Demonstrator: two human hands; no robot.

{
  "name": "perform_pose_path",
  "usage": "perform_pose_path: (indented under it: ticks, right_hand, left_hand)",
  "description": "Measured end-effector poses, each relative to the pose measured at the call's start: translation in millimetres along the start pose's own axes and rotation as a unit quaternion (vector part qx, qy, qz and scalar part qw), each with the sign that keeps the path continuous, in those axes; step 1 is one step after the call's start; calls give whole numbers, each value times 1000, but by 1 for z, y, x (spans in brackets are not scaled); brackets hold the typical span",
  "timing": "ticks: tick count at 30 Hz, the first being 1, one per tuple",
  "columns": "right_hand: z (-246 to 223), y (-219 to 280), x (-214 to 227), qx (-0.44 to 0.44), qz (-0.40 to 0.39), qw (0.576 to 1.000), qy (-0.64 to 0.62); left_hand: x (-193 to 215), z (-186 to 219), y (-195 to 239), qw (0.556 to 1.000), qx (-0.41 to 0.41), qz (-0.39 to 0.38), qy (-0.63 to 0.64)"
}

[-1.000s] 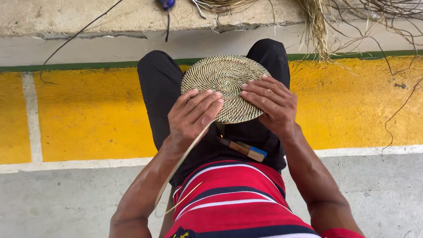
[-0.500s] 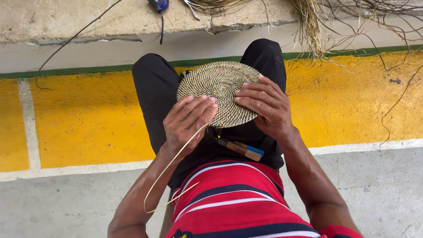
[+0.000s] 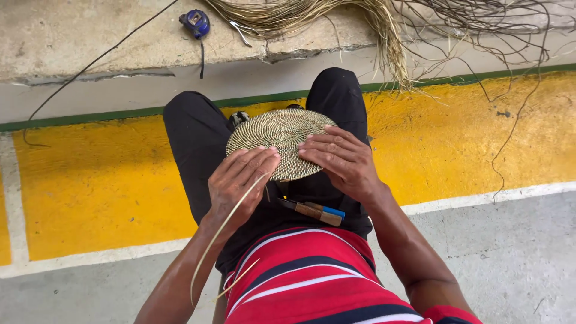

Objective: Weaving a circular straw mat using bundles of fibers and a needle tool.

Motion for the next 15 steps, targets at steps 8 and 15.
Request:
perform_pose_path:
  ticks: [8, 15]
  right_hand:
    - [6, 6, -5, 4, -26, 998, -64]
    - [28, 16, -4, -53, -1, 993, -108]
  left_hand:
    - [-9, -3, 1, 998, 14, -56, 40]
    - [-2, -10, -1, 989, 68, -38, 128]
Point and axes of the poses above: each hand's wrist, its own y-axis away from the middle knuckle, its own x-axis out of the back of the hand, z = x × y, the point moved 8 cm from there along -y, towards the middle knuckle, and after that the axes turned 3 degrees about -x, right-handed, at the moved point
